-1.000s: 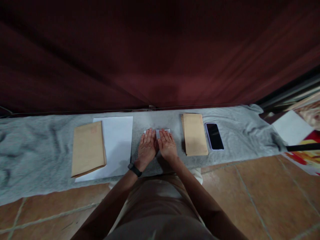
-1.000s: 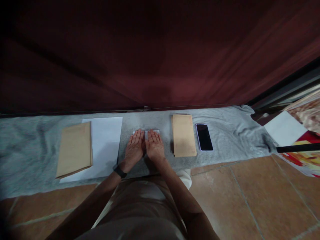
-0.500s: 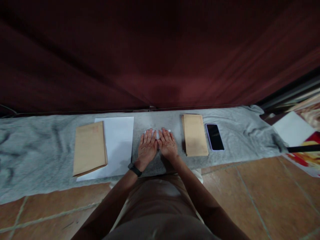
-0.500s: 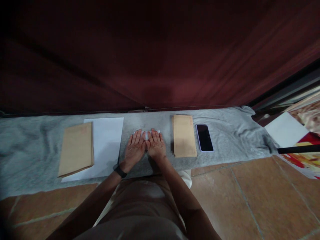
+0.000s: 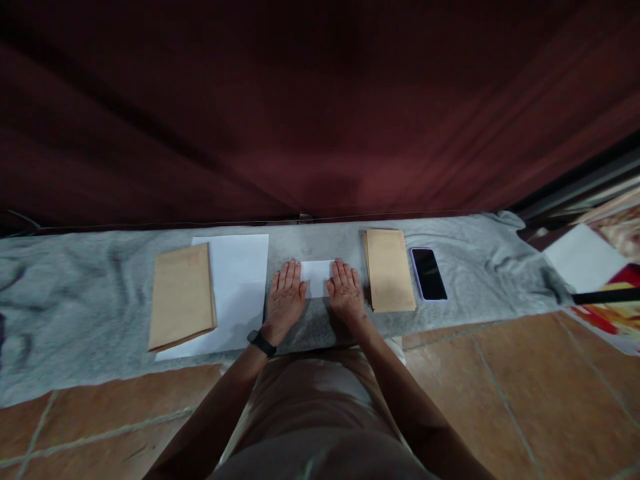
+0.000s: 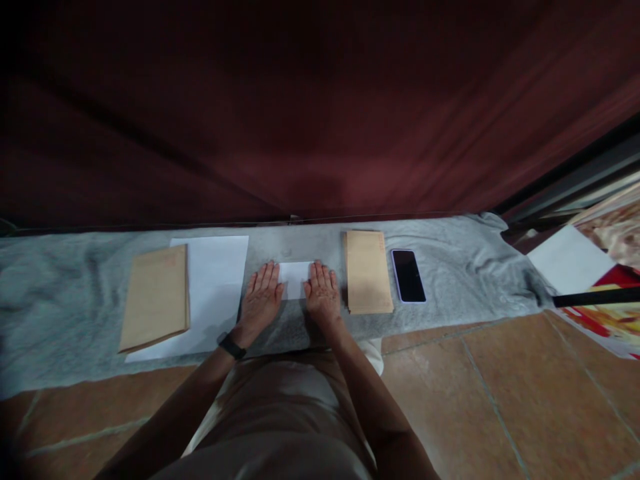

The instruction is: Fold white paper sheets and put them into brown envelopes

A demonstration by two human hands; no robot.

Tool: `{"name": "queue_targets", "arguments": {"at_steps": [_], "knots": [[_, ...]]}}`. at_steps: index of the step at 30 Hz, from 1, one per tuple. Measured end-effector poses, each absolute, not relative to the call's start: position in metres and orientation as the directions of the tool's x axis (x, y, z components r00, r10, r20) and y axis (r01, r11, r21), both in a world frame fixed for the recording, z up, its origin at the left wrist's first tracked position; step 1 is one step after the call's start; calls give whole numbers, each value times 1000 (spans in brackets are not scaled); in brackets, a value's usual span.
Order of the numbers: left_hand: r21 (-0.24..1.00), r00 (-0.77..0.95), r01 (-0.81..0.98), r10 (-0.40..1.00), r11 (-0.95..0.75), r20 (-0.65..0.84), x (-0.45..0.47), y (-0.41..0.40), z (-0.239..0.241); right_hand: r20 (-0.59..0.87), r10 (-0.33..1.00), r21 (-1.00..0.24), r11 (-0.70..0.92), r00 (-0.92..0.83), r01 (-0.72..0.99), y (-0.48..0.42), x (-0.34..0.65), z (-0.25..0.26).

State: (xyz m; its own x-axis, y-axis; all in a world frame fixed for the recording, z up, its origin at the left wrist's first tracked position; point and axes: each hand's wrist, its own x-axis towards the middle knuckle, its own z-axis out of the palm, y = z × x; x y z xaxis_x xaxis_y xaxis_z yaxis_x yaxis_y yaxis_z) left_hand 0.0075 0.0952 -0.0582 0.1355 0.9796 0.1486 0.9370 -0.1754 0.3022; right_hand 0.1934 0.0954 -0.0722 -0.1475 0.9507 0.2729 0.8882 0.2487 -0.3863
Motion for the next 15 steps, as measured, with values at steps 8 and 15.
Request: {"name": "queue_targets", "arguments": {"at_steps": [8,15], "knots": [[227,113,962,978,-152,178,4,93,-51,238,961,-302,209,-139,930,87,202,-69],[232,359,894,922,-384,141,36,84,-41,242,961,-293,204,-135,934,86,202,-70]]}}
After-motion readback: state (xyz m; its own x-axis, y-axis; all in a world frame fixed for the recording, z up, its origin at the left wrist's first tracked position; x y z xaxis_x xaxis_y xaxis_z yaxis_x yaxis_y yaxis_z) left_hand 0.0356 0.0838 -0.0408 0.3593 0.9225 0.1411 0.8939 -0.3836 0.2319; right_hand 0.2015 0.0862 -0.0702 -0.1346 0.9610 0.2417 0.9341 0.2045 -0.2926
